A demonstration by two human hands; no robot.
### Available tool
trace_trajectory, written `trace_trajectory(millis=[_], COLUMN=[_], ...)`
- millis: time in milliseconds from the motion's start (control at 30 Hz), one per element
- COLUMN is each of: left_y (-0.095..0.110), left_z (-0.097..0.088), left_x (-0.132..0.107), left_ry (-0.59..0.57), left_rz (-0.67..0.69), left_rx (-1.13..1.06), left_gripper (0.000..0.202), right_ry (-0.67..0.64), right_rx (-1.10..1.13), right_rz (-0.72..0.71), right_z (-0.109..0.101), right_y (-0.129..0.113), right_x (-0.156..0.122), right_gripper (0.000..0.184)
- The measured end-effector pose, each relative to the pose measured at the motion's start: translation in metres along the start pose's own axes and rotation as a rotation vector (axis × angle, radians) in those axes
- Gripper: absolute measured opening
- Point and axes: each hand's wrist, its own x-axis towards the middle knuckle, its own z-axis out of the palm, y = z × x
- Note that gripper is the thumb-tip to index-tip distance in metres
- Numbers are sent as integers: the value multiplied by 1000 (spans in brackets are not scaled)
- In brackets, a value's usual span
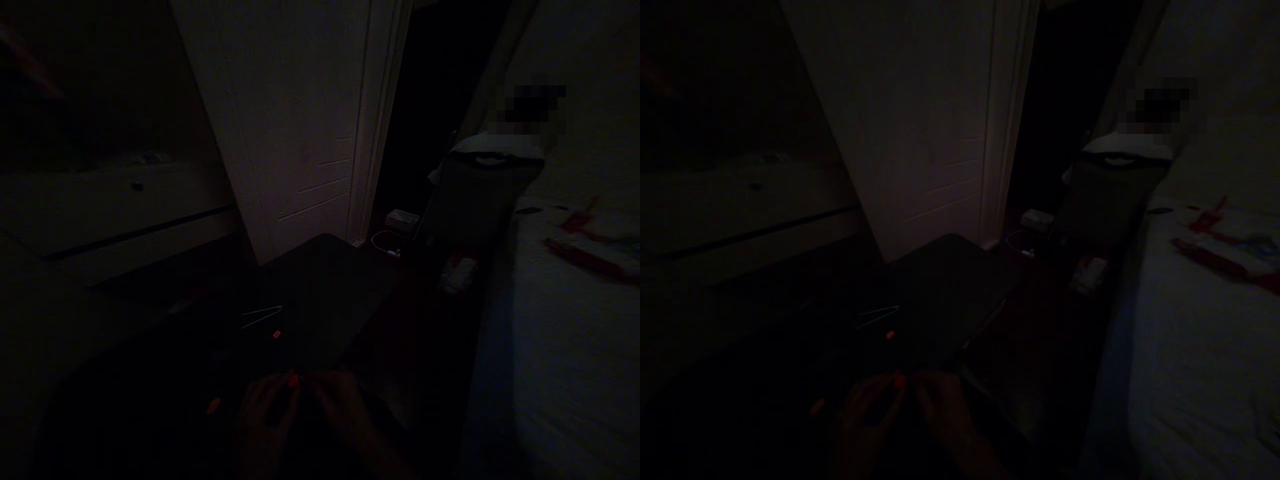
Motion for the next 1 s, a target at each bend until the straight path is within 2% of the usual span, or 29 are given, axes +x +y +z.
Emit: trace_trajectory(millis=[100,267,433,667,833,1000], left_y=[-3,-7,-8,-7,-2,7], left_z=[0,-5,-5,-5,-5,-8], left_x=[0,-1,-1,-1,0,3], left_ry=[4,-83,-65,-123,-94,-109], left_rz=[20,2,-29,-128,-197,-373], left_rx=[3,-24,-56,-98,-84,-9], left_gripper=[40,36,43,42,37,39], right_ry=[3,18,68,278,219,200], right_rx=[25,72,157,129,188,153], right_rz=[13,16,64,247,240,162], right_z=[2,7,18,30,23,14], right_y=[-3,-6,1,18,6,-4], right_x=[-3,-6,-10,-20,-16,-11], right_gripper=[33,32,37,42,48,41])
